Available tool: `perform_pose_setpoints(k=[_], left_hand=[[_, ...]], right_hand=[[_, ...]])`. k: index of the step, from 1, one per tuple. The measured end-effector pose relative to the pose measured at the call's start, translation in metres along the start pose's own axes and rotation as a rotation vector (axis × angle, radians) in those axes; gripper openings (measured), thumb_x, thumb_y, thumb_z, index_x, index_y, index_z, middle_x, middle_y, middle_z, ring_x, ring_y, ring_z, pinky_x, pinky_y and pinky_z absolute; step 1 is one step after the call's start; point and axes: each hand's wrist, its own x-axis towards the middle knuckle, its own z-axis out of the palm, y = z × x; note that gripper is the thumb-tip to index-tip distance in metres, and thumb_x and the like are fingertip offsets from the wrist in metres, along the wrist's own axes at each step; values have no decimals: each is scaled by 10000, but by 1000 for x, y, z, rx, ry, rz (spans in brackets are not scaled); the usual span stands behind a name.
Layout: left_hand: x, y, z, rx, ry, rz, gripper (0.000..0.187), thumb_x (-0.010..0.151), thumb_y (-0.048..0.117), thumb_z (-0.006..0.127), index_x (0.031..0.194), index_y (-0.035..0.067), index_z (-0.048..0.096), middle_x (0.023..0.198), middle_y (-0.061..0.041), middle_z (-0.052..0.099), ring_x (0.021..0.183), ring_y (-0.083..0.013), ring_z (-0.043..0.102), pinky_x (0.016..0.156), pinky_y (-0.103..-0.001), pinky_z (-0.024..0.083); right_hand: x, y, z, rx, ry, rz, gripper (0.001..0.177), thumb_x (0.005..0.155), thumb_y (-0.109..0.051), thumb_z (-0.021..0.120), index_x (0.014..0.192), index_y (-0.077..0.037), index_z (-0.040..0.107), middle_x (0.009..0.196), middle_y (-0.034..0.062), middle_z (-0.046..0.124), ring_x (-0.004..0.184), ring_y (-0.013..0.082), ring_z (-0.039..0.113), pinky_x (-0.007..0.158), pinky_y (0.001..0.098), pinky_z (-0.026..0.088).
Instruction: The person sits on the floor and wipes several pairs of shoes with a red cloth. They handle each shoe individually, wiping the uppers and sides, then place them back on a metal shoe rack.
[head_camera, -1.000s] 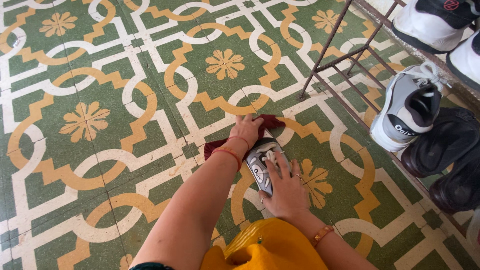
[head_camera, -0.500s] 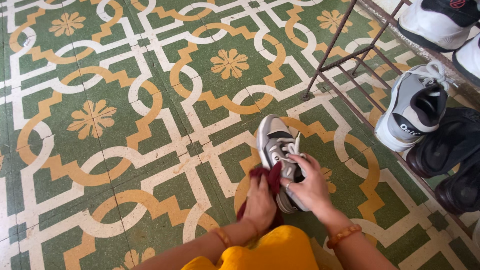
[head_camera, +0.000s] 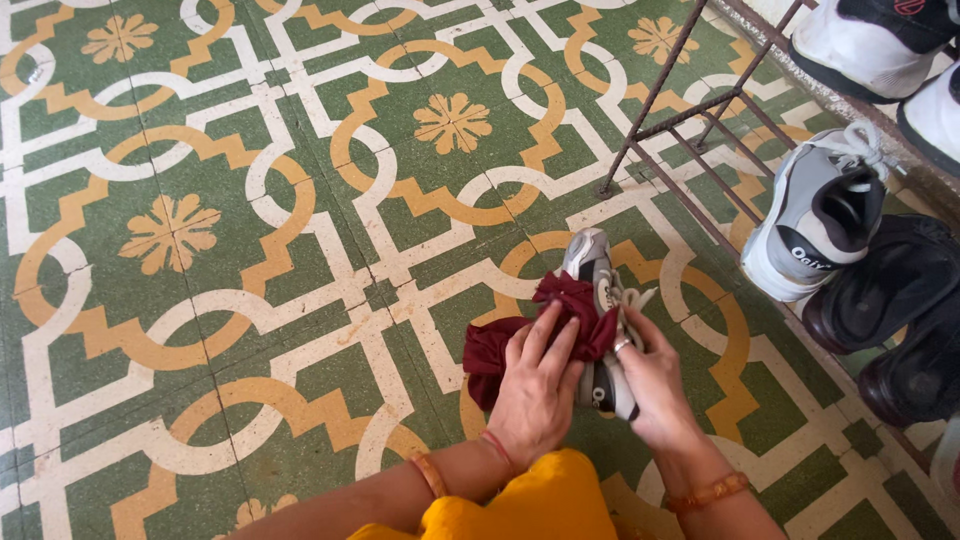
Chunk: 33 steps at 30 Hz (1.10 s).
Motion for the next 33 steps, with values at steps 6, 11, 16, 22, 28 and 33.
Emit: perform_pose_setpoints(k=[6, 11, 16, 22, 28, 33], left_hand=[[74, -32, -9, -146, 32, -214, 494, 1088, 237, 410, 1505, -27, 404, 1620, -287, 257, 1344, -479, 456, 1102, -471, 451], [131, -59, -44, -270, -102, -430, 454, 1025, 324, 458, 1390, 87, 586, 1252, -157, 671, 1126, -276, 696, 996, -349, 564], [166, -83, -80, -517, -416, -593, 360, 865, 258, 633, 1144, 72, 763, 1011, -93, 773, 863, -207, 745, 826, -323, 629], [170, -103, -86, -950, -709, -845, 404, 959, 335, 585, 1172, 5, 679, 1046, -188, 741, 861, -287, 716, 804, -425, 605], [129, -73, -56, -1578, -582, -773, 548, 1004, 449, 415, 1328, 52, 608, 1254, -168, 691, 1097, -272, 707, 1027, -441, 559], [59, -33, -10, -1565, -631, -965, 536, 1096, 422, 346, 1445, 57, 524, 1395, -160, 639, 1160, -240, 690, 1091, -420, 501]], right_hand=[[-45, -6, 8, -435, -225, -253, 674, 781, -132, 836, 1404, -11, 609, 1277, 210, 707, 1068, 276, 676, 896, 362, 548], [-75, -34, 12, -730, -375, -521, 678, 694, -148, 860, 1329, -43, 647, 1399, 187, 609, 1221, 258, 649, 982, 376, 566], [-90, -45, 12, -826, -438, -622, 627, 649, -125, 881, 1251, -104, 709, 1491, 185, 533, 1313, 318, 593, 1004, 404, 533], [-86, -48, -1, -837, -469, -771, 574, 624, -138, 909, 1177, -128, 757, 1497, 188, 540, 1333, 342, 591, 1035, 411, 506], [-71, -33, -2, -395, -365, -504, 643, 721, -115, 864, 1320, -20, 650, 1489, 207, 538, 1279, 296, 604, 1006, 406, 562], [-46, -34, -2, -13, -5, -186, 675, 818, -81, 769, 1454, 6, 560, 1355, 180, 669, 1118, 262, 679, 928, 369, 595]])
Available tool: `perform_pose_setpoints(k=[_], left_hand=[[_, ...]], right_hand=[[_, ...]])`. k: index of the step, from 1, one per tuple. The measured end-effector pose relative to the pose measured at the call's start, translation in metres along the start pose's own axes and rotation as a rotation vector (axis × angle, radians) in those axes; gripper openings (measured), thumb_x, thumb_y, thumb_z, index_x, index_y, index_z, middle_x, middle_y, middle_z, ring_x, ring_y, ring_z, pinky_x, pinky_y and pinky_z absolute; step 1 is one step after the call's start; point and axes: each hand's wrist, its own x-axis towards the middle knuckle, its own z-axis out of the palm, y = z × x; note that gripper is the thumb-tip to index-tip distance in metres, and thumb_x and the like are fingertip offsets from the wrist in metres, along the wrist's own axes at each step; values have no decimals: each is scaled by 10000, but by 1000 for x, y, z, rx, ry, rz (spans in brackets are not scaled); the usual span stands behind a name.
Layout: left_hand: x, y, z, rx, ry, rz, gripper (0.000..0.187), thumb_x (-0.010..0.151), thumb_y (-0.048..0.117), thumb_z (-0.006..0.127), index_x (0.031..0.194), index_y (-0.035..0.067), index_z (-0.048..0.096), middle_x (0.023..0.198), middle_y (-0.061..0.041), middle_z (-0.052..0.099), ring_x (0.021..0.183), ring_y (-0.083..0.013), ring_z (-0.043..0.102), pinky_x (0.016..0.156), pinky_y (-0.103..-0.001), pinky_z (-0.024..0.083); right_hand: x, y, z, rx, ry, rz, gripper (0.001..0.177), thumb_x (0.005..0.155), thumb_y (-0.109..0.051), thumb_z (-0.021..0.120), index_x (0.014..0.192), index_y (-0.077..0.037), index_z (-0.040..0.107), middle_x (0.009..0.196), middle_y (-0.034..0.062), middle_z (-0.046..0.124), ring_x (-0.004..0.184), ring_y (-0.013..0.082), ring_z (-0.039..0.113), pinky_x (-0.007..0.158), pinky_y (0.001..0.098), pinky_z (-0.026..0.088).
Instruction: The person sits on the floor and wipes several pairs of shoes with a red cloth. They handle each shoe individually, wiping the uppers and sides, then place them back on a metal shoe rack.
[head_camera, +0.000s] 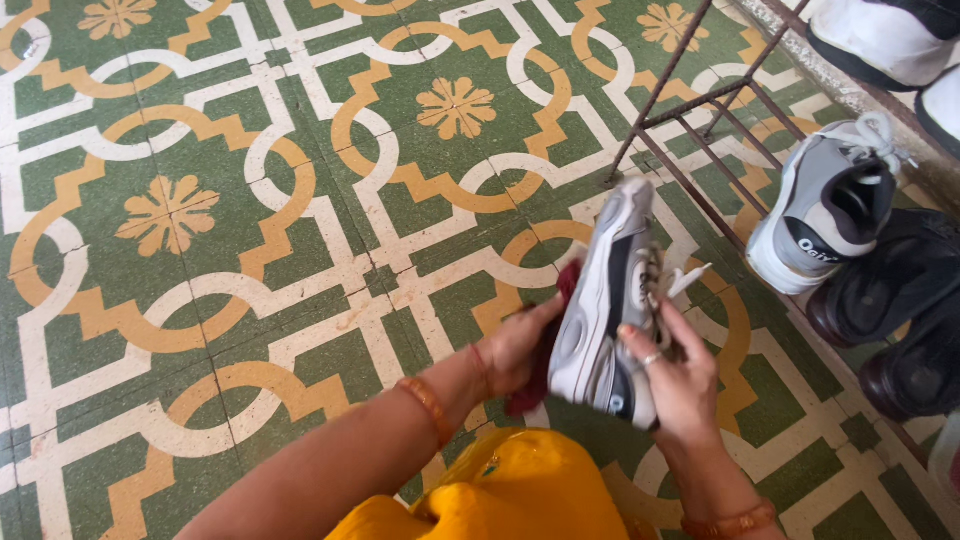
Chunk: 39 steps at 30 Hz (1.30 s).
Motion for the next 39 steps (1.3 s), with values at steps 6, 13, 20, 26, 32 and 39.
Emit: perform_pose_setpoints(k=[6, 13, 20, 26, 32, 39], left_hand=[[-5, -54, -24, 125, 177, -43, 435, 1038, 216, 536, 1424, 18, 510, 1307, -168, 661, 1069, -242, 700, 956, -396, 573], [9, -72, -22, 595, 544, -42, 469, 934, 126, 672, 1330, -11, 460, 1139, -146, 682, 996, -230, 708, 857, -379, 598], [5, -69, 4, -134, 218, 18, 513, 961, 561, 594, 1204, 116, 672, 1001, -72, 692, 808, -202, 701, 736, -378, 582], [-13, -62, 14, 1643, 157, -151, 452, 1110, 448, 378, 1206, 141, 695, 1064, -191, 701, 963, -372, 657, 941, -475, 508], [-11, -60, 8, 1866, 288, 735, 691, 684, -38, 643, 1368, 7, 558, 1453, -188, 535, 1106, -408, 645, 984, -431, 513], [37, -55, 1, 2088, 50, 429, 516, 838, 52, 677, 1332, 54, 530, 1379, -139, 553, 1072, -400, 646, 924, -439, 528]], right_hand=[[34, 17, -10, -234, 245, -104, 689, 755, -68, 847, 1398, -14, 603, 1369, 211, 609, 1178, 300, 612, 991, 396, 522], [37, 38, 2, -887, 239, -217, 630, 732, -201, 878, 1311, -127, 641, 1514, 192, 412, 1364, 392, 460, 1102, 468, 410], [-43, 53, 1, -834, 136, -685, 370, 994, -194, 619, 1348, -87, 605, 1515, 154, 505, 1401, 371, 513, 1198, 480, 399], [-87, 64, -9, -840, -28, -397, 361, 945, -143, 642, 1297, -64, 620, 1300, 148, 581, 1218, 321, 585, 1026, 402, 479], [-60, 44, -21, -842, 67, -694, 552, 904, -137, 684, 1408, -10, 499, 1425, 210, 489, 1324, 384, 497, 1129, 452, 399], [-35, 66, -25, -1009, -27, -701, 615, 906, -167, 672, 1455, -2, 453, 1500, 246, 439, 1404, 424, 414, 1160, 484, 350]])
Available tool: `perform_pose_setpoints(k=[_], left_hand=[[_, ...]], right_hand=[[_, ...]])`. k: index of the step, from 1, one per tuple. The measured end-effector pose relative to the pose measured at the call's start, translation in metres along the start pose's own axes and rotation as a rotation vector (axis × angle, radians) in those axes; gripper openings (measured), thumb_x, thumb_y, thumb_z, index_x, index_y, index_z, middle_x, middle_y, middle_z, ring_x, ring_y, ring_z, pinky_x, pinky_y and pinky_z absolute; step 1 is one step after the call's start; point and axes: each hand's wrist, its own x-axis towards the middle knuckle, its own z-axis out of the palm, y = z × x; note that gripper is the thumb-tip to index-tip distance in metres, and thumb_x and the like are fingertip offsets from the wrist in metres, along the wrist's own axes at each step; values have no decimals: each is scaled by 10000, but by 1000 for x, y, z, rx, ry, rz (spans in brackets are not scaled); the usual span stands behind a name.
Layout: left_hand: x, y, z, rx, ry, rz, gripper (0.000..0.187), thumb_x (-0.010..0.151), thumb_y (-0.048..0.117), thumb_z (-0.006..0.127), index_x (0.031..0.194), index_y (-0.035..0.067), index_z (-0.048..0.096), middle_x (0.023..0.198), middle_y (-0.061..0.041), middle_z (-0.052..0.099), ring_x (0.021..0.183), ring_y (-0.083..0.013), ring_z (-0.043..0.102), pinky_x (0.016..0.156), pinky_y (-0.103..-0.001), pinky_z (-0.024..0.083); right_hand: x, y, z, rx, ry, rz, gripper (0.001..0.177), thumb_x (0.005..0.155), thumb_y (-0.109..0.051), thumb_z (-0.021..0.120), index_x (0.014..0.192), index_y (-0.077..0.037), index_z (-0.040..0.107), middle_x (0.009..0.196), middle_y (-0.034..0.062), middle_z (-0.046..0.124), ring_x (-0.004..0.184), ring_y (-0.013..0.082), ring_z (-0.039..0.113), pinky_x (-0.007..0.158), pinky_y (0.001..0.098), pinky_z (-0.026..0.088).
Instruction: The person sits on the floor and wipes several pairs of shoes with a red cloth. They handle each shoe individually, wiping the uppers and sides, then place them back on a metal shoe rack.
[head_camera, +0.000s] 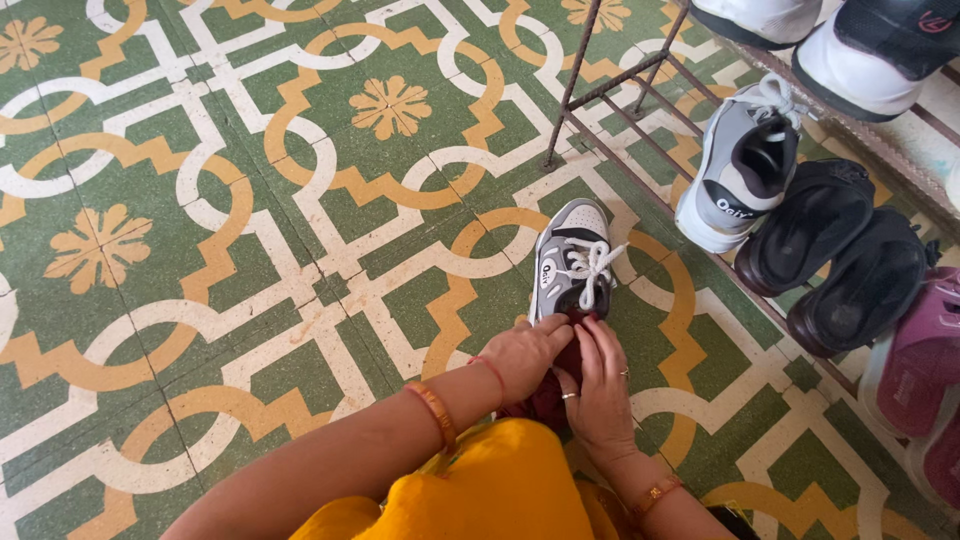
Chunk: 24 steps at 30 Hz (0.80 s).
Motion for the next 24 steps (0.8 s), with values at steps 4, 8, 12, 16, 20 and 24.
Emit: perform_pose_setpoints(k=[4, 8, 12, 16, 20, 24], left_hand=[[13, -5, 0, -62, -12, -4, 373, 794, 66, 699, 1162, 74, 643, 1204, -120, 600, 1087, -373, 644, 905, -439, 529], [25, 3, -38, -350, 237, 82, 396, 683, 177, 806, 1018, 7, 681, 1052, -171, 631, 1017, -389, 635, 872, -437, 518], [26, 53, -103, -447, 254, -19, 357, 899, 322, 723, 1019, -7, 654, 1028, -198, 642, 988, -393, 643, 852, -436, 503], [-5, 126, -167, -508, 161, 57, 360, 1018, 358, 582, 1023, 6, 654, 990, -200, 644, 957, -375, 656, 840, -430, 505], [-28, 185, -228, -289, 216, 328, 324, 1021, 314, 576, 1010, -3, 640, 997, -198, 628, 967, -386, 638, 826, -446, 496], [-21, 241, -281, -96, 497, 299, 245, 997, 252, 561, 1057, 73, 717, 997, -159, 660, 949, -345, 664, 833, -441, 520]], right_hand=[[-12, 1, 0, 278, 54, 443, 548, 975, -237, 624, 1461, -39, 463, 1489, 222, 499, 1364, 375, 487, 1103, 451, 397], [-8, -16, -22, 409, 219, 788, 494, 1002, -308, 563, 1430, -68, 508, 1331, 205, 653, 1211, 353, 639, 1026, 419, 489], [6, -51, -63, 68, 379, 225, 467, 1061, -290, 506, 1441, -20, 512, 1369, 256, 618, 1274, 390, 581, 1048, 430, 442], [45, -75, -118, 359, 469, 401, 424, 1064, -302, 428, 1323, -41, 638, 1129, 167, 732, 1035, 261, 720, 900, 325, 522], [81, -91, -195, 891, 345, 449, 436, 1075, -250, 439, 1172, 83, 703, 1015, 231, 725, 926, 376, 685, 845, 405, 519], [73, -157, -211, 383, 711, 158, 482, 1107, -294, 452, 1333, 121, 547, 1176, 276, 641, 1082, 376, 623, 925, 394, 481]])
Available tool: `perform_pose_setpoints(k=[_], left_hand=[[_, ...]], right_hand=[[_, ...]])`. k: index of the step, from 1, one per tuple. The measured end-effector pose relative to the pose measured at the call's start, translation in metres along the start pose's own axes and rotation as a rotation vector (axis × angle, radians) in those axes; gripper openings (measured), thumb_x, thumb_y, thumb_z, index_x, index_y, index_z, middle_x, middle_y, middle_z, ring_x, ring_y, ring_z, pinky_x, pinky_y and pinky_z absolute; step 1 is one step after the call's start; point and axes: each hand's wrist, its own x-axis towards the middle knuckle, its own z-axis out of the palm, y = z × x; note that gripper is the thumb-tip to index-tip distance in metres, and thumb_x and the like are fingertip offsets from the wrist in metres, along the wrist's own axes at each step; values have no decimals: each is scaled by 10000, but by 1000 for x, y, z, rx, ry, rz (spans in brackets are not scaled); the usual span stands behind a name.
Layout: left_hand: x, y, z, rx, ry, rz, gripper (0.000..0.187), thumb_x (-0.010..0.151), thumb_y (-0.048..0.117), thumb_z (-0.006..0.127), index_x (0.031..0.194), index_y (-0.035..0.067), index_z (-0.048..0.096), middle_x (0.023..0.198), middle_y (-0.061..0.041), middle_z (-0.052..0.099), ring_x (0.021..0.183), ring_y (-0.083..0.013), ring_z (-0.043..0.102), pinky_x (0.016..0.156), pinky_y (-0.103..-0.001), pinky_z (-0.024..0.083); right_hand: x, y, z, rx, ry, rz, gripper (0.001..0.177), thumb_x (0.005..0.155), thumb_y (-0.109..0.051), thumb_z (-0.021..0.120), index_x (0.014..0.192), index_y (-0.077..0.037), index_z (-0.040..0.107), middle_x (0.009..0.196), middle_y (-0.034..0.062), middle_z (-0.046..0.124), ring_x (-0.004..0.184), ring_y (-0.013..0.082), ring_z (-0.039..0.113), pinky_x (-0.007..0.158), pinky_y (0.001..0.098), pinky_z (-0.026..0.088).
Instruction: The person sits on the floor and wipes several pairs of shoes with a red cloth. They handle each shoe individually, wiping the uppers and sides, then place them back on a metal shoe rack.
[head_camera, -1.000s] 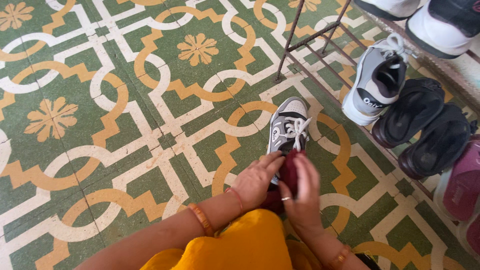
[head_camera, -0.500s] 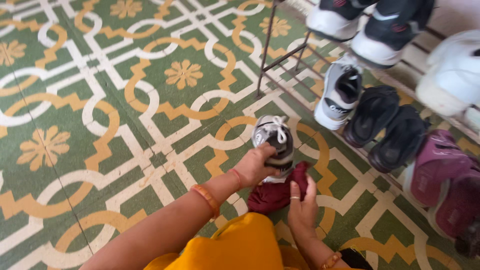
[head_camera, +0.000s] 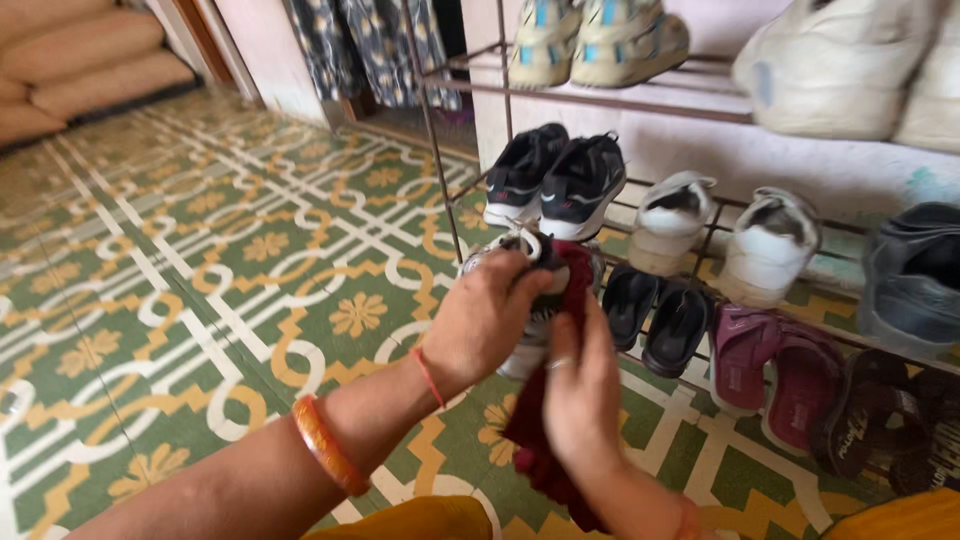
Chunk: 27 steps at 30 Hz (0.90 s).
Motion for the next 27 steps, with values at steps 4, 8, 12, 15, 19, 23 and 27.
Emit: perform_pose_setpoints(k=[4, 8, 12, 15, 19, 23, 27], left_hand=[[1, 56, -13, 152, 39, 95, 227, 1019, 217, 549, 1049, 35, 681, 957, -165, 639, 917, -355, 648, 792, -454, 521], [-33, 109, -13, 89, 3, 73, 239, 1019, 244, 585, 952, 25, 653, 936, -159, 654, 881, -383, 675, 760, -482, 522], [-27, 122, -22, 86, 169, 103, 280, 992, 299, 616, 956, 27, 670, 913, -175, 672, 833, -389, 692, 710, -462, 540], [-14, 102, -31, 56, 263, -105, 339, 968, 365, 631, 949, 37, 713, 865, -182, 710, 790, -376, 707, 693, -442, 542], [-7, 68, -38, -6, 222, -432, 335, 942, 375, 621, 945, 67, 753, 762, -164, 727, 694, -308, 698, 666, -400, 535], [-4, 49, -30, -337, 101, -545, 340, 944, 301, 586, 913, 18, 771, 743, -111, 754, 643, -165, 675, 585, -340, 550], [-1, 37, -21, -495, -150, -581, 386, 969, 328, 633, 853, -24, 740, 707, -87, 653, 597, -169, 571, 510, -333, 456]], right_hand=[[0, -23, -20, -146, 69, -198, 477, 1123, -245, 415, 1425, 115, 493, 1331, 264, 588, 1171, 329, 567, 943, 375, 453], [40, -3, -42, 654, -141, 484, 396, 1046, -196, 388, 1286, 27, 611, 1110, 137, 684, 976, 211, 647, 842, 342, 517], [36, -19, -51, 622, -136, 400, 378, 1108, -199, 396, 1234, 66, 634, 1038, 210, 666, 888, 256, 637, 781, 375, 536], [7, -62, -45, 209, 44, -4, 359, 1105, -189, 441, 1318, 61, 586, 1188, 246, 671, 1024, 312, 684, 858, 385, 547], [-19, -101, -52, -2, 58, -475, 343, 1068, -104, 527, 1368, 56, 567, 1381, 288, 621, 1239, 423, 667, 1004, 421, 541], [-8, -97, -60, -102, -17, -551, 231, 940, -65, 684, 1147, 28, 644, 1404, 244, 586, 1274, 399, 630, 1064, 405, 504], [27, -72, -76, 212, -279, -231, 212, 789, -10, 811, 903, 7, 633, 1499, 207, 517, 1318, 334, 586, 1053, 383, 485]])
